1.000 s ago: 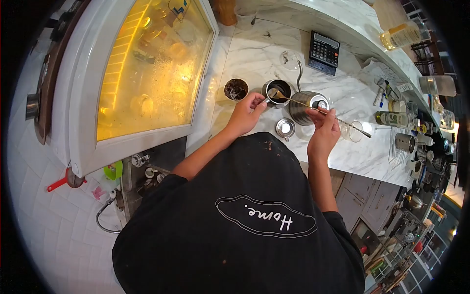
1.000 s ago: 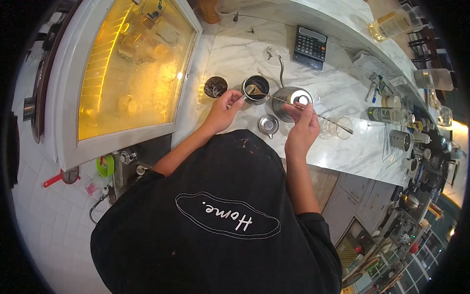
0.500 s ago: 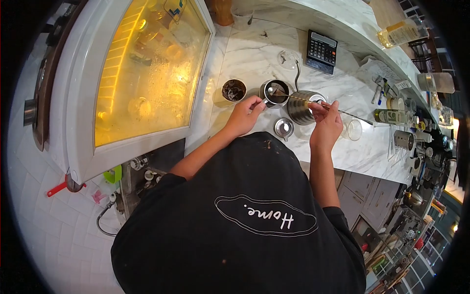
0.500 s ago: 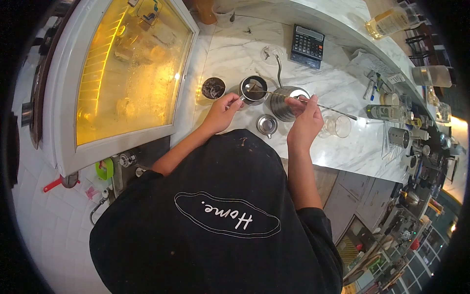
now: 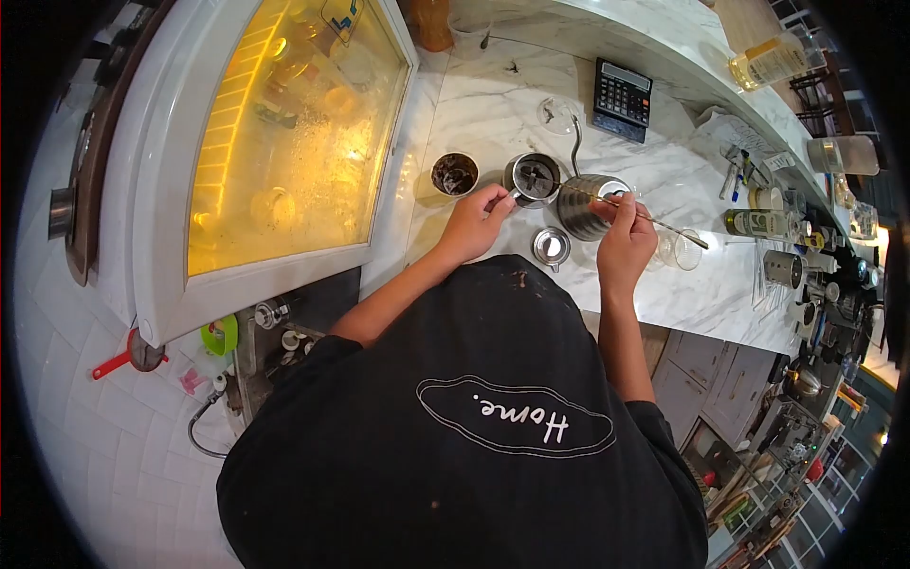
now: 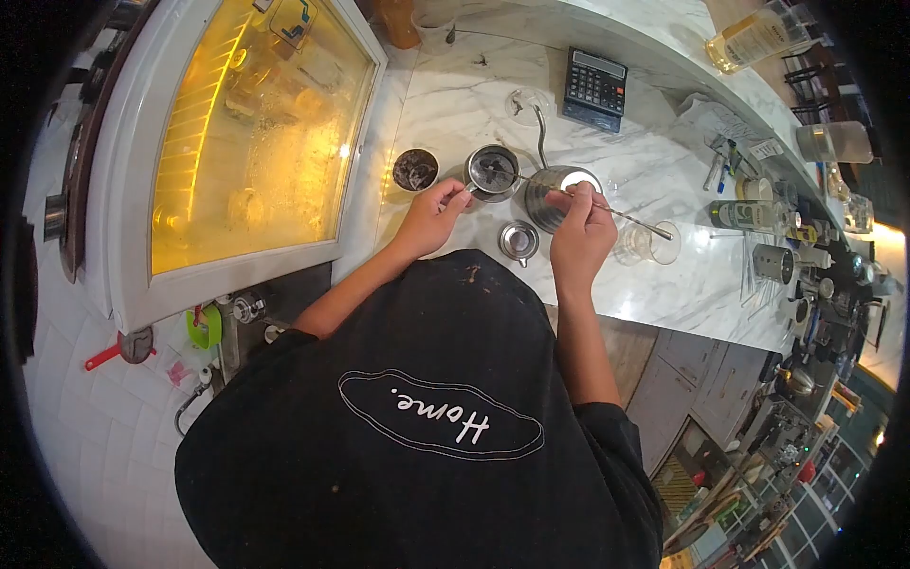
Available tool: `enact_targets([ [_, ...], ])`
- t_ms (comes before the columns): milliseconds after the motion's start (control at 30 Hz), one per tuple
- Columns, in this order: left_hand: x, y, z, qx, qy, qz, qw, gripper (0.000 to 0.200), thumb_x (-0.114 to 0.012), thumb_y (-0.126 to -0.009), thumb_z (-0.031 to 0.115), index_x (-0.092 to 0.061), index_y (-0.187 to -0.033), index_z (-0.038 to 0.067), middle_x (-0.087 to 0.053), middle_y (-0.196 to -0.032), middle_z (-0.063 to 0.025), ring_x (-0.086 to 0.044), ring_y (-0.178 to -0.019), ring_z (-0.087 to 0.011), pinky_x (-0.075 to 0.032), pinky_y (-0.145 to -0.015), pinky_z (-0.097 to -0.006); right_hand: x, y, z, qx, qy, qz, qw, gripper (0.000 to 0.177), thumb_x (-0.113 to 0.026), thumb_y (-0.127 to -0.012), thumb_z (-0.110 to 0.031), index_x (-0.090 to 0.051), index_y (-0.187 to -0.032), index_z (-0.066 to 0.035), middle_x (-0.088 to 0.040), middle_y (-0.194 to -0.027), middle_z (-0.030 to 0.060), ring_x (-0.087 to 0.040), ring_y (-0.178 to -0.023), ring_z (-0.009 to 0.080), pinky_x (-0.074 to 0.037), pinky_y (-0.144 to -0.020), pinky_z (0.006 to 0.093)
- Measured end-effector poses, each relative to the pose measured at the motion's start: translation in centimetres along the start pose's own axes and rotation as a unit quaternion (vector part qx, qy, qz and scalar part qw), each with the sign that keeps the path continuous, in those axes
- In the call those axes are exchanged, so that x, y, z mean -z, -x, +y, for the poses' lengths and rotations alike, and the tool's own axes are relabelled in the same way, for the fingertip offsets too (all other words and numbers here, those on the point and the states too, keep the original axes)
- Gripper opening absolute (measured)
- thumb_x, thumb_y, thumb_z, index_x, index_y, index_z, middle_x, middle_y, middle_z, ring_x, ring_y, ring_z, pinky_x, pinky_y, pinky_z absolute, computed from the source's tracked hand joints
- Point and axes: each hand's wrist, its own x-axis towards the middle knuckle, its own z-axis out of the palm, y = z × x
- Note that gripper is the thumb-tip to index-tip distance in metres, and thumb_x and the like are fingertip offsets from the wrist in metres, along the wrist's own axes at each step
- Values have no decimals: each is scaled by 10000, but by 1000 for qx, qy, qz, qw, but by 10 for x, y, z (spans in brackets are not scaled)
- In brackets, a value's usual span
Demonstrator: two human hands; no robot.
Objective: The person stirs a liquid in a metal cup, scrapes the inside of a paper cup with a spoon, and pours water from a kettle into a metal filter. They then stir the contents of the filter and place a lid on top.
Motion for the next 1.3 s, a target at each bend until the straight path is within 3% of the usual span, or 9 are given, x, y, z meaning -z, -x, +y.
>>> enact_targets([
  [300,-2,1,2,-2,2,8,1000,246,-602,-1019,237,-660,-1025,-2,-733,-872,-118,-694,-797,-200,-535,-778,-334,0,8,-11,73,123,27,989,433,-524,-1080,-271,-725,-910,72,-752,-855,97,-682,-813,186,-505,-787,326],
  [600,-2,0,3,-5,-8,8,1000,240,-601,-1020,232,-650,-1015,-3,-722,-843,-119,-693,-783,-197,-538,-766,-334,10,4,6,-1,27,43,999,485,-467,-1094,-236,-775,-847,46,-705,-920,93,-623,-914,205,-467,-876,347],
  [700,-1,0,3,-6,-11,8,1000,240,-597,-1021,232,-649,-1019,-2,-720,-839,-117,-691,-783,-198,-540,-771,-340,14,10,-2,56,47,52,996,478,-468,-1093,-233,-773,-853,45,-705,-925,85,-625,-910,210,-469,-867,346],
  [800,-1,0,3,-1,-11,4,1000,241,-593,-1022,233,-649,-1023,-1,-720,-847,-118,-694,-797,-199,-541,-781,-343,21,13,-15,151,114,30,982,429,-423,-1122,-221,-679,-942,73,-742,-934,80,-679,-890,158,-508,-834,303],
  [1100,1,1,10,19,2,-14,1000,230,-578,-1036,215,-652,-1015,-2,-713,-880,-73,-672,-853,-145,-510,-800,-307,9,19,-26,169,142,-11,975,377,-444,-1103,-173,-709,-945,43,-741,-952,94,-663,-874,211,-488,-837,321],
  [1200,1,1,10,22,2,-12,1000,231,-579,-1037,216,-651,-1012,-2,-712,-880,-72,-668,-850,-141,-508,-799,-302,11,18,-25,175,132,-13,976,371,-438,-1107,-180,-702,-963,37,-746,-964,89,-662,-886,192,-487,-836,321],
  [1300,0,1,7,25,3,-14,1000,227,-585,-1036,217,-656,-1033,1,-716,-893,-72,-670,-857,-140,-509,-801,-301,12,17,-20,199,95,2,975,357,-456,-1092,-161,-711,-958,51,-745,-917,124,-689,-826,244,-507,-785,340],
])
